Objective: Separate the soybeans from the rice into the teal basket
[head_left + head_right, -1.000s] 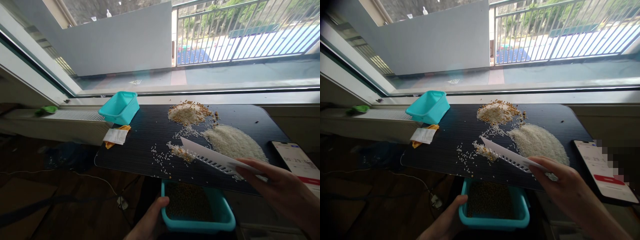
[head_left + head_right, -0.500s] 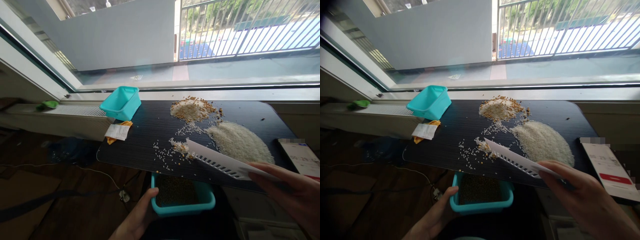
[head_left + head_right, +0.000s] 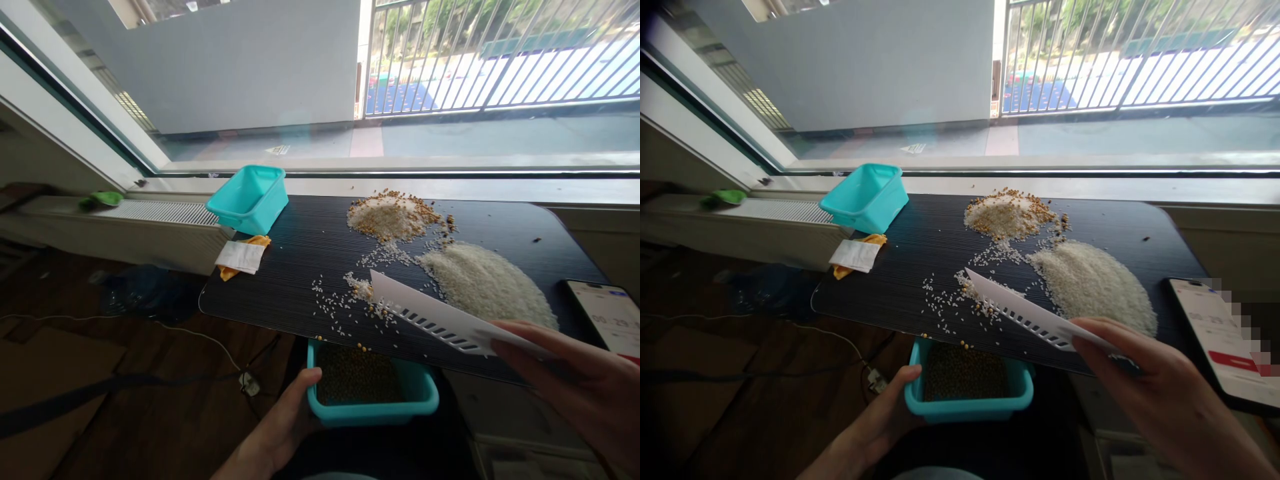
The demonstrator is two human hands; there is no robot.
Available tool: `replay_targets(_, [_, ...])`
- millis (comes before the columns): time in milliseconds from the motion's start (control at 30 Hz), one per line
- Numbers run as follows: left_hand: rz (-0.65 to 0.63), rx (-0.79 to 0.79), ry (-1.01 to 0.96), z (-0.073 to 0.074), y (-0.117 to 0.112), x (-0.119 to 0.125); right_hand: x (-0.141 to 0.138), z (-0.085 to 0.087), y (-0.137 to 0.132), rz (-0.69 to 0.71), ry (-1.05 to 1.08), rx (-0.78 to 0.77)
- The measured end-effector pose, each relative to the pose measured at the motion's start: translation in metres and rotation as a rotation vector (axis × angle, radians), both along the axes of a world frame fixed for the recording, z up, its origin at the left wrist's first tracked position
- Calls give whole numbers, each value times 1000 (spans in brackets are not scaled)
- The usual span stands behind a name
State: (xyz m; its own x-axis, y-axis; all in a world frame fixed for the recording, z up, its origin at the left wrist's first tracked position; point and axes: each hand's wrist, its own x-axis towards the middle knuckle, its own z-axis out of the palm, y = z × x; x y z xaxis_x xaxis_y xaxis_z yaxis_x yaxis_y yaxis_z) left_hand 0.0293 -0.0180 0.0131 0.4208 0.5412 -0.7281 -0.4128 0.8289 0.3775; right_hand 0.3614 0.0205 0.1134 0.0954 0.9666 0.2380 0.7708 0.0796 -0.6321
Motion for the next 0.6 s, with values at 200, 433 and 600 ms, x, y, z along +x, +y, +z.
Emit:
replay_targets(200, [-48,15,32,0,2,0,-5,4,4,180,87,4])
replay_targets(433, [-55,26,58,0,2,1,-4,3,-4,238,71,40])
replay_targets(600, [-50,38,71,-3,2,0,-14,5,-5,253,29,-63])
